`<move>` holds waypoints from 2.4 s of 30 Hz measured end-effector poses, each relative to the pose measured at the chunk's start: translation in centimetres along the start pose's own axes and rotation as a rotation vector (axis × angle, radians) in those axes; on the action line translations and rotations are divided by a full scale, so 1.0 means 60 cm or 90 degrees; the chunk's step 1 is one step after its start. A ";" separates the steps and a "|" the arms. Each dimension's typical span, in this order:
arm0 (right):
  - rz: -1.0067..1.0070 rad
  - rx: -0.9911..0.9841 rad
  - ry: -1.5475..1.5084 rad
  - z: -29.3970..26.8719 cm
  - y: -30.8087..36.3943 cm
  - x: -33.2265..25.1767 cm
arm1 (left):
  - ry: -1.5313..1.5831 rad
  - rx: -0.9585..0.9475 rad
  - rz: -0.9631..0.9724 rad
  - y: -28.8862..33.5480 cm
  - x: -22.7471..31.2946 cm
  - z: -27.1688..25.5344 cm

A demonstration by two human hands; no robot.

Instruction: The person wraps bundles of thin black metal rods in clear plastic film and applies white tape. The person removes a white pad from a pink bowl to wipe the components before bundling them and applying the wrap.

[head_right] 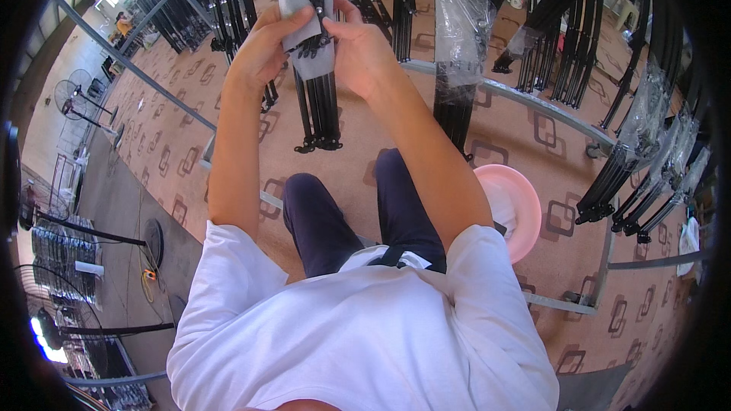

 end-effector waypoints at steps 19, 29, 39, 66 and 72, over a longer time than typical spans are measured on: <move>0.046 0.097 0.118 -0.008 0.020 -0.001 | 0.084 -0.145 -0.026 -0.030 -0.024 0.016; -0.365 0.304 0.870 0.095 0.133 -0.085 | 0.104 -0.099 -0.065 -0.030 -0.022 0.029; -0.485 0.397 1.184 0.139 0.133 -0.055 | 0.100 -0.064 -0.052 -0.030 -0.030 0.043; -0.135 0.100 0.572 0.067 -0.012 -0.115 | 0.064 -0.029 -0.033 -0.013 0.001 0.028; -0.191 0.078 0.561 0.073 -0.028 -0.115 | 0.089 -0.045 -0.041 -0.013 0.001 0.031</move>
Point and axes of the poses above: each hand's wrist, its own y-axis away from the middle knuckle, its own z-axis out of the palm, x = y × z, the point moved 10 cm from there along -y, towards the middle knuckle, and after that the axes turned 11 degrees about -x, right-handed, at the moved point
